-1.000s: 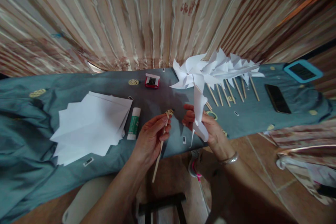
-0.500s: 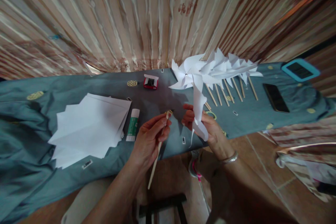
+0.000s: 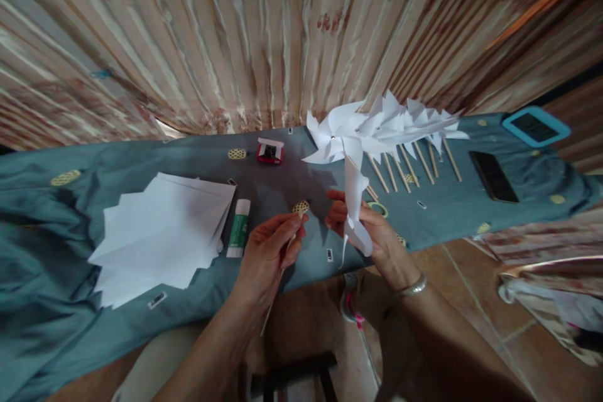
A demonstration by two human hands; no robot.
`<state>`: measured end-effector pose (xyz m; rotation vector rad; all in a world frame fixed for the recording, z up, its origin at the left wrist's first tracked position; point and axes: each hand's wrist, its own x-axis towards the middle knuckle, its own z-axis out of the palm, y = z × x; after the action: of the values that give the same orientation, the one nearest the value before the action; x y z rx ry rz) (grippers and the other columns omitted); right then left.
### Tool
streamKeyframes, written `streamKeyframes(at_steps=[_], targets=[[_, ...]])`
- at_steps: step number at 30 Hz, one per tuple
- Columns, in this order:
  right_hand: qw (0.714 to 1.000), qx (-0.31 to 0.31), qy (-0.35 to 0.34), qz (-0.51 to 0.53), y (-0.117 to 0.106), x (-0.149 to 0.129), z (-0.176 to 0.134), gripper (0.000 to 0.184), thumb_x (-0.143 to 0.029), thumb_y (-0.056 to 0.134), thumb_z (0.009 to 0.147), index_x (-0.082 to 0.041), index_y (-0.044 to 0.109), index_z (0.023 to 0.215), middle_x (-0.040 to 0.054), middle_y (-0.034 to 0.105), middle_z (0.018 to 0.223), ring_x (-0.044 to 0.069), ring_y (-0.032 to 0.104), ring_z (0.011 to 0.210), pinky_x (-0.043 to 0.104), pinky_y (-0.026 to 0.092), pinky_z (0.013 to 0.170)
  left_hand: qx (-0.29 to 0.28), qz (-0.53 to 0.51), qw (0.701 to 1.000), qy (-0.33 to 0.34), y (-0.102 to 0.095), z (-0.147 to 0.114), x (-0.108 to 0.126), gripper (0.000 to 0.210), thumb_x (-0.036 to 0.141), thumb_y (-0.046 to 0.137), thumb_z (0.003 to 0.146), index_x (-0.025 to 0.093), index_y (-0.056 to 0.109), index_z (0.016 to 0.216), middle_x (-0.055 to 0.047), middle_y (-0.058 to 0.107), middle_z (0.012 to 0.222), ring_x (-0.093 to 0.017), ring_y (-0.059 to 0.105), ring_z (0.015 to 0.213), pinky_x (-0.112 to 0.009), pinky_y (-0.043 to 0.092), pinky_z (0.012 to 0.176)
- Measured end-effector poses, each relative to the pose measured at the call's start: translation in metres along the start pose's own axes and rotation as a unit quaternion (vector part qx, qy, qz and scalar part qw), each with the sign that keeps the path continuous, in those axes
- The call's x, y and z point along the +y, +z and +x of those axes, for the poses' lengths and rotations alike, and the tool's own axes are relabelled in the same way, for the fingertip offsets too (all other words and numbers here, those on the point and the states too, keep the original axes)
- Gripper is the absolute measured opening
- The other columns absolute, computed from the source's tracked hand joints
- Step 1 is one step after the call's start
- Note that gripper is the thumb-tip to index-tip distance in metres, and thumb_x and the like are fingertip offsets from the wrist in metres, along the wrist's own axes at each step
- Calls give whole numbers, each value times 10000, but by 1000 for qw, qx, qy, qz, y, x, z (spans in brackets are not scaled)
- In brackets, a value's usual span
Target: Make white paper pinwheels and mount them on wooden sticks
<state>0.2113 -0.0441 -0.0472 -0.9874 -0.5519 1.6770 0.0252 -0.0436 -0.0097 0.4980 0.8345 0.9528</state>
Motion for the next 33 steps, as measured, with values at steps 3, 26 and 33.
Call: streamKeyframes(at_steps=[3,26,33], targets=[[1000,-3,4,22,-1,1,1,411,-326,797,577,-229,670,956,-55,565,567,165,619,634,278,499,552,3,-11,1000,0,1,0,0,229,288,796,628,103,717,737,15,590,591,9,330,362,-166,121,351],[998,-22,-36,-56,34,-8,-21,296,-291,874,554,-214,731,802,-42,694,649,109,632,583,225,530,599,27,35,999,-5,4,-4,2,296,297,845,537,145,764,777,-7,655,596,-31,400,388,-181,218,385],[999,20,-35,3,18,-14,-19,337,-322,903,459,-207,730,724,-63,635,547,75,545,459,194,480,490,1,35,998,43,1,-2,-6,164,289,793,645,169,767,754,-5,651,630,1,321,351,-175,167,349]])
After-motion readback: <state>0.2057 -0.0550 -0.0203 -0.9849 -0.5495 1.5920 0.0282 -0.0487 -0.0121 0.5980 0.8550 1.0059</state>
